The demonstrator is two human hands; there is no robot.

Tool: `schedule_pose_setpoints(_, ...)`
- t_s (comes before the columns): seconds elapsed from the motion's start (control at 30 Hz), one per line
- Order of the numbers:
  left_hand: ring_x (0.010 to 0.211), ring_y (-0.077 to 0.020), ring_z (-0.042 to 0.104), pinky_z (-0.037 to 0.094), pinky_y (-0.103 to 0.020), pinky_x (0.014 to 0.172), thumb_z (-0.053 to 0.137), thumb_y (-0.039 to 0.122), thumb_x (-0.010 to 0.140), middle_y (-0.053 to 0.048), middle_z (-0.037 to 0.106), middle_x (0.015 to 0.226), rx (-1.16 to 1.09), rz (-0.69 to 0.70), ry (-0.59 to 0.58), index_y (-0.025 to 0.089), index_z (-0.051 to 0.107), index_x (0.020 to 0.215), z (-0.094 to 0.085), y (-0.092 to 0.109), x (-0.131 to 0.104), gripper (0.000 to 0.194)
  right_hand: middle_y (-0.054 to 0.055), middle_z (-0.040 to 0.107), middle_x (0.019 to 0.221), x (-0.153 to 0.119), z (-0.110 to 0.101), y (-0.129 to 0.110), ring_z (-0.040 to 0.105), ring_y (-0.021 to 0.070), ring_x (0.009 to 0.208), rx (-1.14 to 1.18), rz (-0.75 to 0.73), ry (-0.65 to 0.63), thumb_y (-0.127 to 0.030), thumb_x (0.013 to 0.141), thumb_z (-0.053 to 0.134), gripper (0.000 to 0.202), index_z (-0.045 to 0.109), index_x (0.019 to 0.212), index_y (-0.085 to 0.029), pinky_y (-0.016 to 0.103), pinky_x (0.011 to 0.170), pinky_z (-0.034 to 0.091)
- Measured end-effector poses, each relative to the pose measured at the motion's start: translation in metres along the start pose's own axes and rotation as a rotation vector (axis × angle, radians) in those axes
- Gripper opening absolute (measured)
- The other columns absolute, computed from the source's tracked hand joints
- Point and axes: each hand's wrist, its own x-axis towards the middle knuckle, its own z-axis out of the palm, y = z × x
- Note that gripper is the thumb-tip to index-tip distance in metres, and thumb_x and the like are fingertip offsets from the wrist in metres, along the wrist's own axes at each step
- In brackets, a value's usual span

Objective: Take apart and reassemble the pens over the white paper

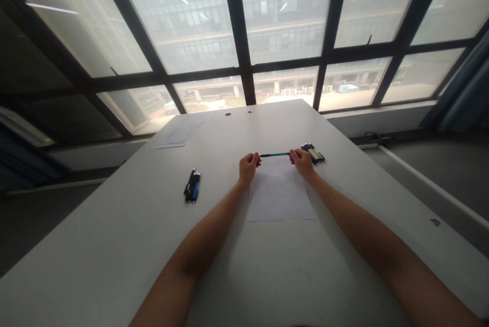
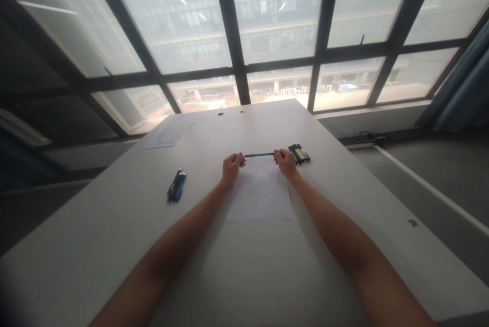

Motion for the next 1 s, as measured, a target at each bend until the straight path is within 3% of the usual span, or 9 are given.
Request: schedule_pose_setpoints(1.0, 0.049, -0.0104, 0.053, 0.042, -0.023, 0.05, 0.059, 0.051, 0.087, -0.003, 0.06, 0.055, 0.0, -0.001, 0.0, 0.014, 0.064, 0.063, -0.0003, 0.0012, -0.0002, 0.044, 0.002, 0.058, 0.054, -0.0003, 0.0007, 0.0011, 0.052, 0.0126, 0.047, -0.011, 0.01, 0.003, -0.061, 0.087, 0.053, 0.05, 0.058, 0.062, -0.018, 0.024, 0.046, 0.041)
